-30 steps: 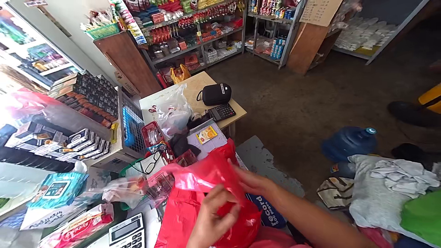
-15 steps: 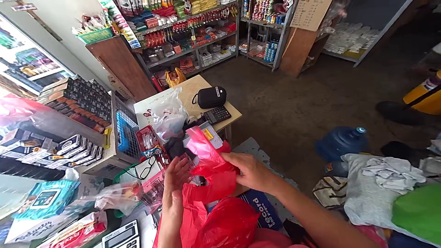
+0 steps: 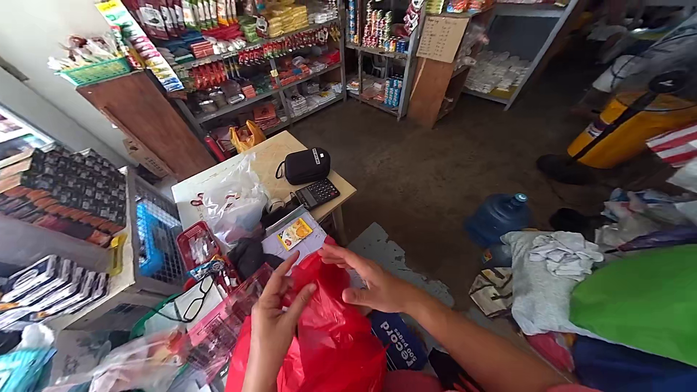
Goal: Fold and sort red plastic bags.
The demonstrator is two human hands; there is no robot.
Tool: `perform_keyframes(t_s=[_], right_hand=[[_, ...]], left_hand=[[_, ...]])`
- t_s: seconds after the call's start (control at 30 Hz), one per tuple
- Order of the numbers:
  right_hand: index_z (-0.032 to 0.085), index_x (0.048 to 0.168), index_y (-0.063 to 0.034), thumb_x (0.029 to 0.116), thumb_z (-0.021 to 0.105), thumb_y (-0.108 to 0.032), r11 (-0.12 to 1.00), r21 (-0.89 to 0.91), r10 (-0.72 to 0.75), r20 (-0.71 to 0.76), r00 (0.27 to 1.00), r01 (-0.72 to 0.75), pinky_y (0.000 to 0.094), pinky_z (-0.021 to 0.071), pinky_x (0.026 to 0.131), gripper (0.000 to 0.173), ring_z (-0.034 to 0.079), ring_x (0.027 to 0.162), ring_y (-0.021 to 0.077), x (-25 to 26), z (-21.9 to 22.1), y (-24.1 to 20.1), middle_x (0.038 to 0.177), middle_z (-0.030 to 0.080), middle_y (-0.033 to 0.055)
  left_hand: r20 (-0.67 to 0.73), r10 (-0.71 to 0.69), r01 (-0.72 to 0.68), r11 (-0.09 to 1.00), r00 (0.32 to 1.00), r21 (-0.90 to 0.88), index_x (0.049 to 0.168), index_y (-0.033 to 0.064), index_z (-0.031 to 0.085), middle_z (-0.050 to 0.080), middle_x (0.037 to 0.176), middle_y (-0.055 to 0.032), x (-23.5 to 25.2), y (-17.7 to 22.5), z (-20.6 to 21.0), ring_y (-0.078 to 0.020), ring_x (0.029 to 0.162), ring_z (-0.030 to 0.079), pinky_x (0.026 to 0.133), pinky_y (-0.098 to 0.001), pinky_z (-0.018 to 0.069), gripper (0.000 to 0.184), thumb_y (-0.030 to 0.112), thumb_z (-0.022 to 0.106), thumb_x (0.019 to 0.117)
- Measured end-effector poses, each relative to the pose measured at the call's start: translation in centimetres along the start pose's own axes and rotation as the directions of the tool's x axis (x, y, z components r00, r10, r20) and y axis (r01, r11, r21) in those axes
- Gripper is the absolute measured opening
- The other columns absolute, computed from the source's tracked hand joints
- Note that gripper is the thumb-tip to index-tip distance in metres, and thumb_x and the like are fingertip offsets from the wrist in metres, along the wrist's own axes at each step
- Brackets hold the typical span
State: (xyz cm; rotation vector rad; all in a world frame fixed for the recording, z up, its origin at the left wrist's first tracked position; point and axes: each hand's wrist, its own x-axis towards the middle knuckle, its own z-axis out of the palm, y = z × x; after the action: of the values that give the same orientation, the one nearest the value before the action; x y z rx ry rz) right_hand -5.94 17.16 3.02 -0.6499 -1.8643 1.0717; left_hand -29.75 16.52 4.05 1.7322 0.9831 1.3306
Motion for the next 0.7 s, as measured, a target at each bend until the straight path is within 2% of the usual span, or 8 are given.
perform_keyframes(t_s=[0.1, 0.17, 0.27, 0.33, 0.4, 0.5, 0.6, 0.7], right_hand=[[0.03, 0.156, 0.0077, 0.095, 0.067, -0.051, 0.997, 0.063, -0.036, 0.018, 0.999, 0.035, 0.041, 0.0449, 0.115, 0.093, 0.053, 0.137, 0.0271, 0.5, -0.4, -0.4, 0.152, 0.048, 0.0229], [0.037, 0.156, 0.0021, 0.0927, 0.077, -0.028, 0.999, 0.034, 0.005, 0.068, 0.998, -0.008, 0.033, 0.0556, 0.095, 0.08, 0.067, 0.107, 0.0192, 0.6, -0.7, -0.6, 0.132, 0.064, 0.0178], [0.062, 0.137, -0.0028, 0.0946, 0.074, -0.013, 0.996, 0.044, 0.081, 0.029, 0.996, -0.082, 0.0239, 0.0526, 0.069, 0.045, 0.062, 0.074, 0.009, 0.4, -0.7, -0.3, 0.101, 0.073, 0.0093], [0.074, 0.114, -0.0011, 0.0946, 0.073, -0.012, 0.997, 0.044, 0.065, -0.054, 0.996, -0.063, 0.0233, 0.0535, 0.075, 0.022, 0.064, 0.08, 0.0078, 0.3, -0.5, -0.1, 0.098, 0.073, 0.0078], [0.076, 0.103, 0.0006, 0.0948, 0.073, -0.013, 1.0, 0.025, 0.019, -0.132, 0.991, -0.016, 0.0289, 0.0553, 0.088, 0.016, 0.066, 0.095, 0.0131, 0.2, -0.3, -0.3, 0.101, 0.072, 0.0098], [0.067, 0.118, 0.0052, 0.0987, 0.068, -0.017, 0.999, 0.052, 0.008, -0.119, 0.993, -0.002, 0.0366, 0.0571, 0.094, 0.03, 0.067, 0.105, 0.0211, 0.2, 0.0, -0.8, 0.114, 0.068, 0.016], [0.057, 0.136, 0.0048, 0.0978, 0.069, -0.017, 0.991, 0.112, 0.082, -0.025, 0.996, -0.079, 0.0386, 0.0581, 0.09, 0.046, 0.07, 0.099, 0.0226, 0.4, 0.9, -1.5, 0.117, 0.069, 0.0184], [0.062, 0.132, 0.0035, 0.0938, 0.073, -0.01, 0.993, 0.059, 0.11, -0.055, 0.992, -0.107, 0.0339, 0.0562, 0.077, 0.042, 0.066, 0.082, 0.0185, 0.3, 1.3, -1.5, 0.106, 0.071, 0.0178]], left_hand=[[0.173, -0.043, 0.033, 0.998, 0.984, 0.057, 0.146, 0.0051, 0.053, 0.077, 0.103, -0.0017, -0.5, 0.4, 1.0, -0.013, 0.084, 0.075, 0.079, -0.0296, 0.0643, 0.062, 0.013, 0.077, 0.0897], [0.228, -0.035, 0.016, 0.996, 0.973, 0.087, 0.145, 0.0057, 0.052, 0.077, 0.108, -0.0006, -0.7, 0.4, 1.2, -0.0128, 0.091, 0.075, 0.083, -0.0306, 0.0643, 0.059, 0.012, 0.074, 0.0917], [0.221, -0.053, 0.035, 0.996, 0.974, 0.086, 0.143, 0.0051, 0.05, 0.077, 0.107, -0.0018, -1.1, 0.9, 0.6, -0.0137, 0.092, 0.075, 0.082, -0.0316, 0.0644, 0.06, 0.011, 0.076, 0.0901], [0.166, -0.066, 0.061, 0.998, 0.984, 0.034, 0.137, 0.0004, 0.05, 0.071, 0.116, -0.0069, -1.5, 1.3, 0.1, -0.0152, 0.089, 0.073, 0.078, -0.0338, 0.0644, 0.061, 0.004, 0.08, 0.084], [0.095, -0.028, 0.028, 1.0, 0.995, 0.002, 0.127, -0.0001, 0.052, 0.067, 0.117, -0.0038, -1.6, 1.0, 0.0, -0.0096, 0.084, 0.07, 0.074, -0.0305, 0.0641, 0.055, 0.0, 0.081, 0.0809], [0.064, 0.031, -0.026, 0.996, 0.997, -0.082, 0.124, 0.0036, 0.051, 0.069, 0.099, 0.0073, -1.3, 0.1, 0.3, -0.0049, 0.085, 0.067, 0.08, -0.0287, 0.06, 0.051, -0.002, 0.079, 0.0817], [0.091, 0.062, -0.055, 0.995, 0.994, -0.085, 0.13, -0.0043, 0.051, 0.072, 0.104, 0.0028, -1.3, -0.1, 0.5, -0.0069, 0.092, 0.07, 0.088, -0.0326, 0.0606, 0.048, -0.002, 0.074, 0.0885], [0.096, 0.107, -0.103, 0.993, 0.99, -0.048, 0.129, -0.0069, 0.054, 0.069, 0.112, -0.0008, -1.1, -0.2, 0.9, -0.0054, 0.098, 0.066, 0.091, -0.0296, 0.0576, 0.039, 0.0, 0.068, 0.0936]])
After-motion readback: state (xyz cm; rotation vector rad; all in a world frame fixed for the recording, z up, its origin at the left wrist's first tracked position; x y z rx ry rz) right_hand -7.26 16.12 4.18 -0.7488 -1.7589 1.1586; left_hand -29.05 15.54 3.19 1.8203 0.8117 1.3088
